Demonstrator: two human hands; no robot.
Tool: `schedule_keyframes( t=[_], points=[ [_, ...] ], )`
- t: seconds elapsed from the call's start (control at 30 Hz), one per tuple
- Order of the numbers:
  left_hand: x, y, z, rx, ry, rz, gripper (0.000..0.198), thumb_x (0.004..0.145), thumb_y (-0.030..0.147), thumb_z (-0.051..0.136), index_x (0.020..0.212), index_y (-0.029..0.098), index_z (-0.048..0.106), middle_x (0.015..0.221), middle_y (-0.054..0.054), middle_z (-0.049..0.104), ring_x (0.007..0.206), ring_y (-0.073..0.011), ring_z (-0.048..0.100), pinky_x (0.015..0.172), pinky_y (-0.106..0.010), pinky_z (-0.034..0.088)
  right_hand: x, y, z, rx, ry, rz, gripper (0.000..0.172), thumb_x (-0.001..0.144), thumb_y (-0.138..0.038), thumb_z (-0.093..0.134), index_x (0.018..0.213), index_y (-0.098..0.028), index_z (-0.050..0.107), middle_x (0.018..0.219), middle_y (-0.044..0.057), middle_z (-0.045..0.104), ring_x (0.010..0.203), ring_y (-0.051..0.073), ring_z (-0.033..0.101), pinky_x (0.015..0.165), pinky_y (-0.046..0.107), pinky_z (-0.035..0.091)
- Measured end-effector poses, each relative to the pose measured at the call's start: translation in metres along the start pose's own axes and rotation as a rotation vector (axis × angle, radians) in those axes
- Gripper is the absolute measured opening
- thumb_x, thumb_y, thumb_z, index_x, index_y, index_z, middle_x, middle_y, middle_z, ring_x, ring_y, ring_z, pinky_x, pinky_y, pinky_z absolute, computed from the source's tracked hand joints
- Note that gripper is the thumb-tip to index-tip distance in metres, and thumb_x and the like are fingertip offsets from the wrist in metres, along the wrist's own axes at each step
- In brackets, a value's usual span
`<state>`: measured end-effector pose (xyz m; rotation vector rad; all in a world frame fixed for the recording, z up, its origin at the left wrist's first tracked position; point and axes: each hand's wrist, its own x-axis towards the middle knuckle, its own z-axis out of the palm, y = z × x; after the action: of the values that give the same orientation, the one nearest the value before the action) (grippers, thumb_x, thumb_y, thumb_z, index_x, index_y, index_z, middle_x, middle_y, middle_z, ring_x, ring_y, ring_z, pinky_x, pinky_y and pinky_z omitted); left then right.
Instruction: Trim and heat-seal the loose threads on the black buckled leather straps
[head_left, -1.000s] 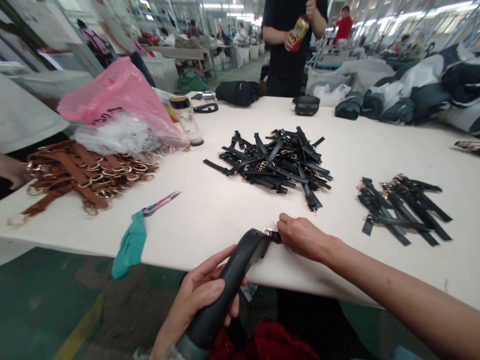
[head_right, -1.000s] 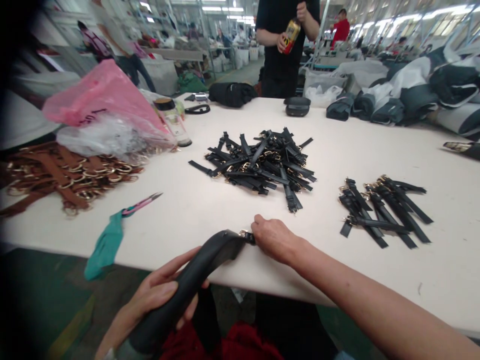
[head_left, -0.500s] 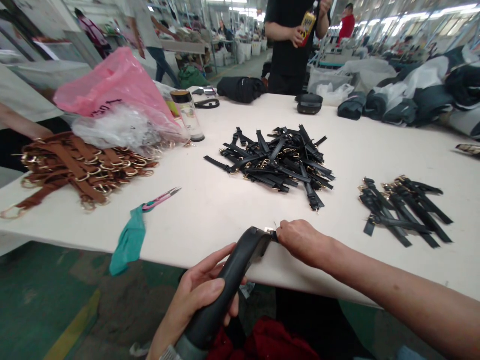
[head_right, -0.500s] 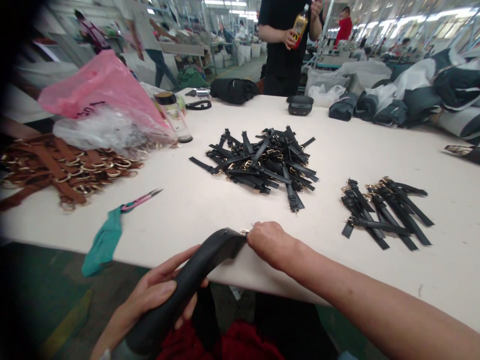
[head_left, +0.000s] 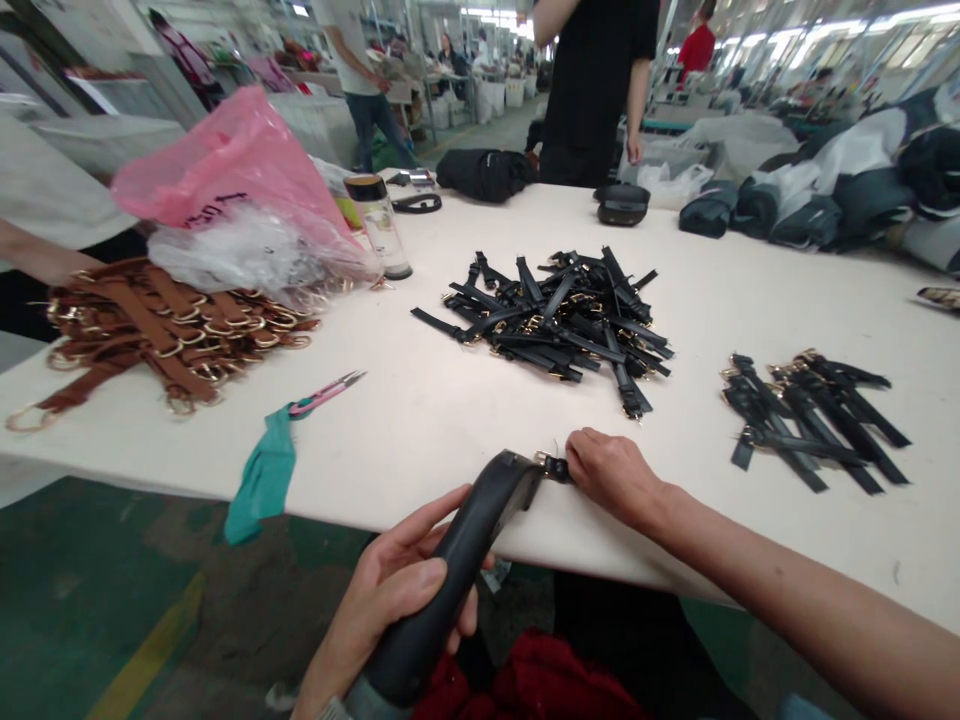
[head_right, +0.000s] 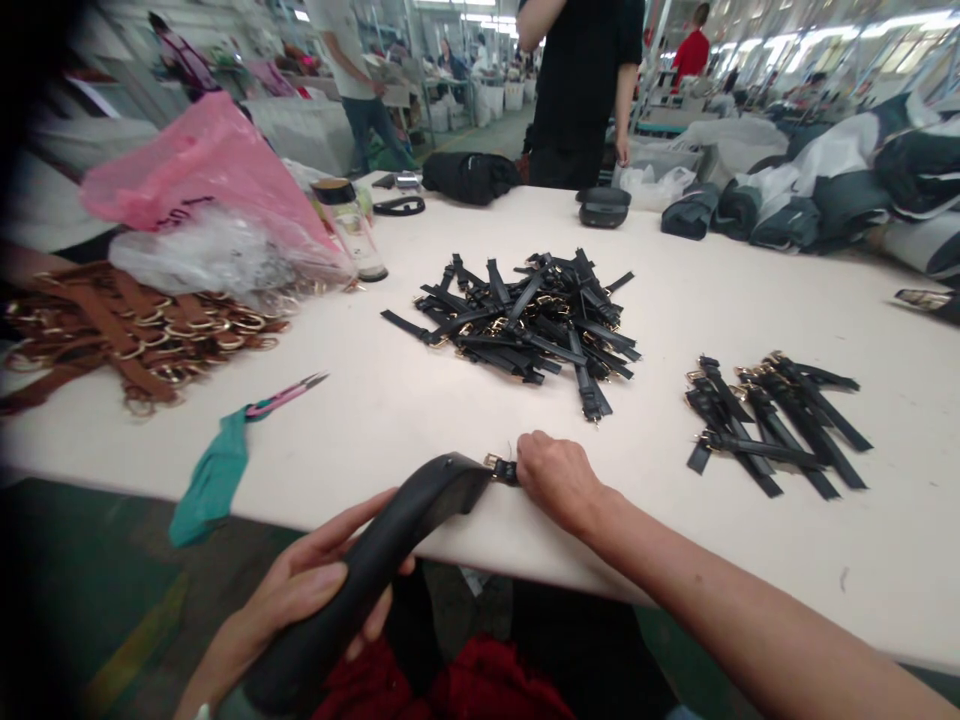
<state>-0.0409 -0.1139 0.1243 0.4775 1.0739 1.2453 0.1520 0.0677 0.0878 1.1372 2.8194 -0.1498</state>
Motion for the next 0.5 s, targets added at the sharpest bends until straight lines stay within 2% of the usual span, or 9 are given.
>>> schedule_keyframes(
  t=[0.1, 0.23, 0.33, 0.5],
  points=[
    [-0.001, 0.001, -0.001, 0.0, 0.004, 0.005, 0.062, 0.072, 0.028, 0.062, 0.131, 0.017, 0.046, 0.086, -0.013, 0.071, 0.053, -0.0203, 0.062, 0.041, -0.025, 0.049, -0.003, 0.006, -0.001, 0.064, 0.016, -0.007, 0.025, 0.091, -0.022, 0.035, 0.085, -0.016, 0.058, 0.082, 0.006, 0.066, 0.074, 0.015, 0.061, 0.064, 0.024, 0.036],
    [-0.001, 0.002, 0.0, 0.006, 0.011, -0.007, 0.062, 0.073, 0.028, 0.062, 0.131, 0.016, 0.046, 0.087, -0.013, 0.071, 0.054, -0.0202, 0.062, 0.042, -0.025, 0.048, -0.008, 0.009, -0.012, 0.13, -0.026, -0.107, 0.025, 0.089, -0.024, 0.041, 0.081, -0.018, 0.063, 0.082, 0.005, 0.067, 0.077, 0.015, 0.062, 0.066, 0.023, 0.038],
    [0.001, 0.001, 0.003, 0.009, 0.003, -0.003, 0.062, 0.073, 0.028, 0.062, 0.131, 0.016, 0.045, 0.087, -0.013, 0.071, 0.054, -0.0198, 0.062, 0.042, -0.024, 0.047, -0.006, 0.005, -0.022, 0.065, -0.095, -0.145, 0.023, 0.087, -0.023, 0.044, 0.081, -0.017, 0.065, 0.084, 0.007, 0.068, 0.075, 0.017, 0.063, 0.064, 0.025, 0.039],
    [0.002, 0.0, 0.006, 0.006, -0.01, 0.001, 0.061, 0.073, 0.027, 0.061, 0.131, 0.016, 0.045, 0.087, -0.012, 0.071, 0.053, -0.0189, 0.062, 0.042, -0.024, 0.047, 0.004, -0.006, -0.037, -0.091, -0.199, -0.183, 0.023, 0.08, -0.011, 0.045, 0.08, -0.014, 0.068, 0.084, 0.012, 0.07, 0.076, 0.022, 0.066, 0.06, 0.027, 0.04]
  ],
)
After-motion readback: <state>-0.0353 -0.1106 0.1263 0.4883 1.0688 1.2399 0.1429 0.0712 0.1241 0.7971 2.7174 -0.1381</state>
